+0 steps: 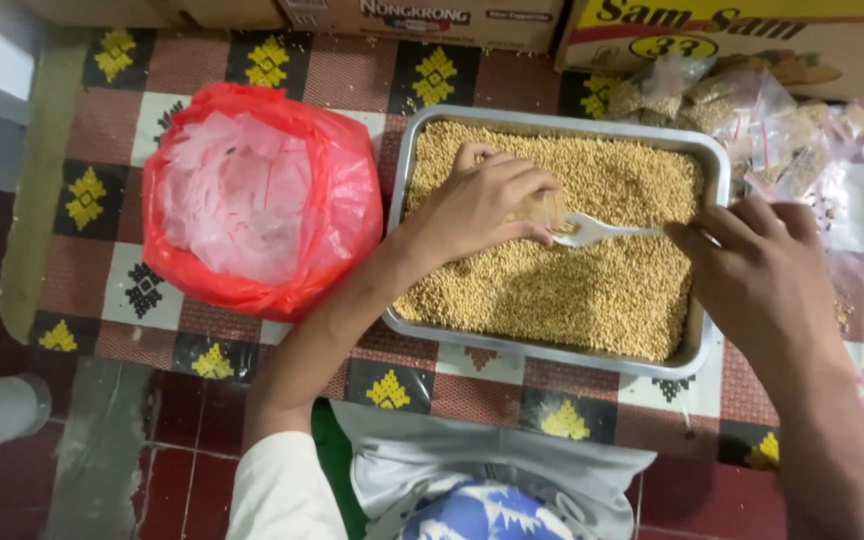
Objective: Filling small plastic bags with seeds using a plastic spoon from a metal tray
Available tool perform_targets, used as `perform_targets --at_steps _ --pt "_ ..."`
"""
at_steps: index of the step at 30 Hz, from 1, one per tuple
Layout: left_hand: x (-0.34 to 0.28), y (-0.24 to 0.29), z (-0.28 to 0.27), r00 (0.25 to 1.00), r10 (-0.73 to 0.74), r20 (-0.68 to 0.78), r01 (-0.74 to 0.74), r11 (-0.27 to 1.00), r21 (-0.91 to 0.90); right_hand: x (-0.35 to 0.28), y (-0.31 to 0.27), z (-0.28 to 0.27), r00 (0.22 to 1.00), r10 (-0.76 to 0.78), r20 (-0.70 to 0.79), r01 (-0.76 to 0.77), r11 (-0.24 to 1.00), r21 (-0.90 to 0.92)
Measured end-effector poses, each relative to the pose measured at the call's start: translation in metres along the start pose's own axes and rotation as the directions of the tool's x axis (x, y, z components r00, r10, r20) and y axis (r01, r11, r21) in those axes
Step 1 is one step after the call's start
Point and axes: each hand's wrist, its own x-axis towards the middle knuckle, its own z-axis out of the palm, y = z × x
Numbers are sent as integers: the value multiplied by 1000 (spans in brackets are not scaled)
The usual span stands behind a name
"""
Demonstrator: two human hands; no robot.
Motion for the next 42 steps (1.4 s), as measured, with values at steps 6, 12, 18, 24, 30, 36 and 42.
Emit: perform_targets --at_steps 6,12,18,24,30,36,42 --pt "-2 5 -3 992 19 -122 -15 999 34 -19 12 -2 982 49 -182 -81 982 -171" --pt "-2 3 -3 991 40 -124 -35 999 40 -78 41 52 964 197 -177 -203 979 -15" --pt "-2 2 0 992 63 -106 -59 997 46 -60 30 47 980 173 -94 -182 978 -97" --pt "0 4 -1 986 90 -143 -92 996 -11 -19 7 35 994 101 50 -94 988 -126" --pt "-2 5 2 993 58 -103 -54 998 45 -11 2 54 999 32 25 -32 999 -26" --pt "-3 3 9 995 39 -91 -32 997 77 6 -3 58 998 -25 63 27 999 -33" --pt "-4 1 9 993 39 -111 -27 994 107 15 -11 64 1000 -23 -4 23 996 86"
